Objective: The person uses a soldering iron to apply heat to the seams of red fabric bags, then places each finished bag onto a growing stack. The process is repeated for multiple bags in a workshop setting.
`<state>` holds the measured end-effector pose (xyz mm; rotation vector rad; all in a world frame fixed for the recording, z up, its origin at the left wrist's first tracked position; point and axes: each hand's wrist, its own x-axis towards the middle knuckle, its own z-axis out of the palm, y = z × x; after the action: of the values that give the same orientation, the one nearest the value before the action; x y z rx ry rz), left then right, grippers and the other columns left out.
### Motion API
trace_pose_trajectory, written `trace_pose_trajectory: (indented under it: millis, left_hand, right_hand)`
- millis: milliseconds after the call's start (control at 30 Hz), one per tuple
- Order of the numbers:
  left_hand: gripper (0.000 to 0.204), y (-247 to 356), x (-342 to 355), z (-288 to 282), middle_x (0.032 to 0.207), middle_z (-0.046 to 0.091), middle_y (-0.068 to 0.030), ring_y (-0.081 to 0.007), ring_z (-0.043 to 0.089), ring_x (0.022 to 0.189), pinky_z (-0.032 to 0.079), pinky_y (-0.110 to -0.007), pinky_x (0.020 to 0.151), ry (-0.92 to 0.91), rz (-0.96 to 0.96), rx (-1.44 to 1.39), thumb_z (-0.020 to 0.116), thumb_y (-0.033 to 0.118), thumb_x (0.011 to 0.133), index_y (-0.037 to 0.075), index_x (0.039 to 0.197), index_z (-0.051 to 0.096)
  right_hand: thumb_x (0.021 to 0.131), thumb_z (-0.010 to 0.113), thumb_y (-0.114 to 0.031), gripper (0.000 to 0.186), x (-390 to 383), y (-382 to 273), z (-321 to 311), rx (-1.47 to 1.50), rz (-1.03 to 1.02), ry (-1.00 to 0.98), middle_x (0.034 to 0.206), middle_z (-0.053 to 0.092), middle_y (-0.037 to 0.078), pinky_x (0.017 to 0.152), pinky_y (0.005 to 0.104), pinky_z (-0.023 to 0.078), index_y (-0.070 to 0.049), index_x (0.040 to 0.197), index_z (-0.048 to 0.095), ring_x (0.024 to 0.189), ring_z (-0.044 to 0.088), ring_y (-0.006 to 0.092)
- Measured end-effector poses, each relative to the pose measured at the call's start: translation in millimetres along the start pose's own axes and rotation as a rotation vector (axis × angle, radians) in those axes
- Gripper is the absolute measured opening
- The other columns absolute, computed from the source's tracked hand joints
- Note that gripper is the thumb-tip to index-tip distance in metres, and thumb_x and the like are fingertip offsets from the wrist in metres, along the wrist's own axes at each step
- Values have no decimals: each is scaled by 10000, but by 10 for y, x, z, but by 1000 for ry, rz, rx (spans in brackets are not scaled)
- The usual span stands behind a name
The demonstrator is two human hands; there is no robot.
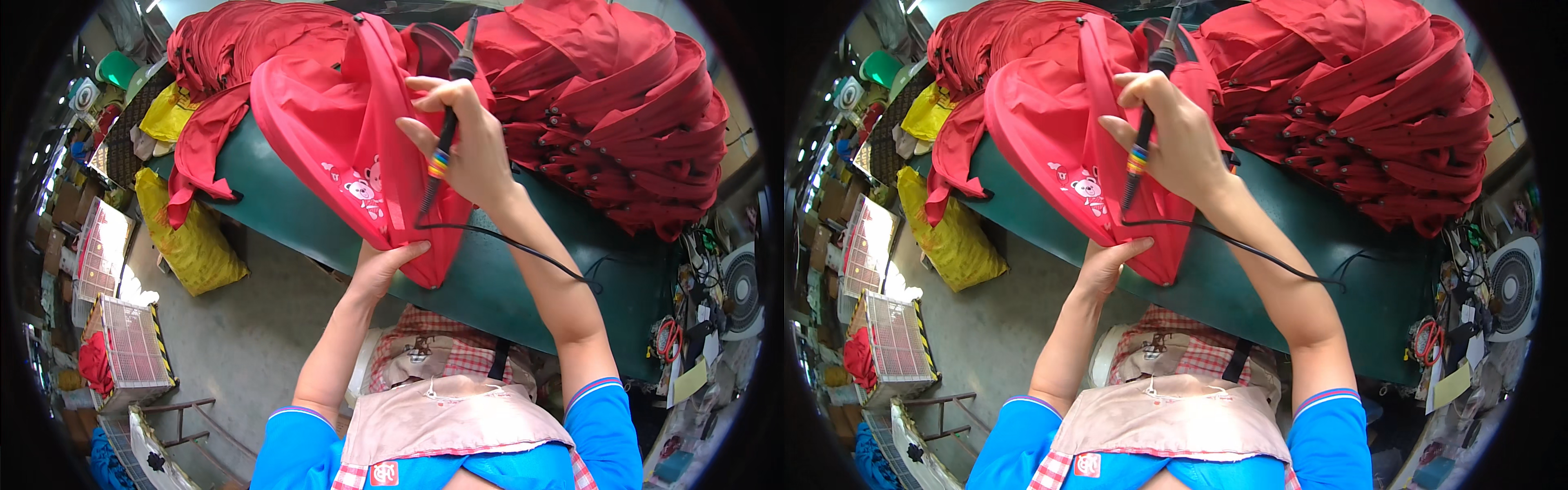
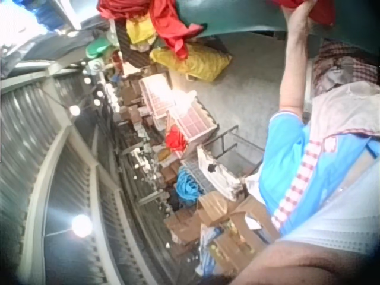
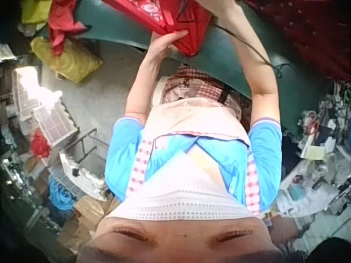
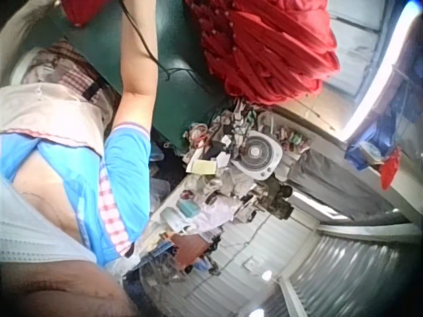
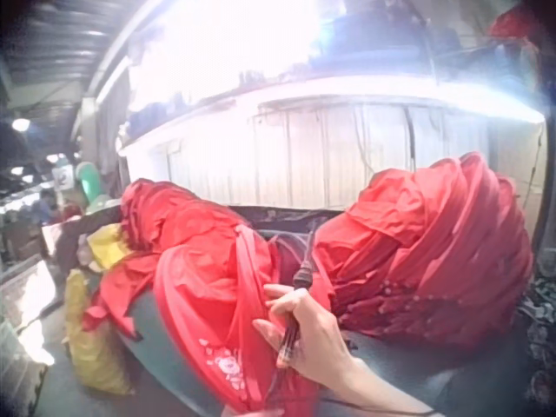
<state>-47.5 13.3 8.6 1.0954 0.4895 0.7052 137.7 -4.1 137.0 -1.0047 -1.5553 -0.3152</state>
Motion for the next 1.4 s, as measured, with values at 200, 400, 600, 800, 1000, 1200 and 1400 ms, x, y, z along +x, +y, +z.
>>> trace_pose_trajectory:
  millis: [200, 400, 600, 800, 1000, 1200, 1400]
  left_hand:
    - [672, -10, -31, -80, 1307, 623, -93, -213, 593, 1212, 475, -365, 1043, 48, 84, 5, 860, 83, 771, 11, 1357, 539]
    - [603, 159, -15, -7, 1285, 644, -110, -203, 619, 1179, 496, -359, 1016, 22, -41, 205, 825, 161, 833, 6, 1350, 556]
    - [491, 61, 17, 23, 1240, 659, -104, -189, 644, 1114, 518, -339, 959, 55, 101, 249, 788, 131, 873, -15, 1292, 575]
    - [429, 73, -9, 82, 1200, 673, -96, -179, 649, 1094, 523, -334, 937, 54, 137, 274, 767, 104, 892, -21, 1261, 586]
    - [421, 20, 17, 69, 1197, 678, -97, -180, 652, 1090, 521, -336, 942, 48, 152, 267, 753, 89, 898, -20, 1269, 586]
    - [427, 73, -44, 116, 1194, 680, -97, -181, 652, 1090, 520, -341, 946, 63, 172, 227, 754, 94, 897, -13, 1276, 590]
    - [349, 38, -93, 320, 1157, 696, -78, -157, 660, 1040, 530, -319, 914, 184, 206, 206, 742, 171, 939, -19, 1212, 636]
  right_hand:
    - [872, 767, -289, 245, -753, 717, -725, -889, 124, -32, 1273, 699, 55, 1180, 576, 176, -150, 977, 594, 1337, 529, 306]
    - [1015, 626, -295, 279, -989, -446, -665, 41, 452, 247, 958, 686, 91, 741, 310, 502, -50, 1140, 581, 774, 604, 125]
    - [958, 610, -106, 216, -1249, -1366, -621, 148, 698, -169, 669, 632, 65, 526, 245, 487, 29, 1091, 714, 530, 588, 112]
    - [940, 591, -26, 184, -1326, -1258, -440, 50, 555, -112, 621, 624, 54, 510, 237, 474, 44, 1049, 721, 511, 594, 93]
    - [980, 578, -96, 167, -1164, -1062, -291, -6, 620, -195, 670, 656, 89, 505, 271, 490, 5, 1018, 707, 512, 605, 117]
    - [1048, 550, -238, 265, -654, -1242, -895, 638, 1094, -260, 787, 673, 54, 533, 249, 552, 13, 1060, 636, 580, 663, 124]
    - [908, 694, -164, 177, -892, -281, -109, -357, -3, -53, 1397, 607, 154, 1158, 444, 297, -140, 1046, 586, 1315, 547, 297]
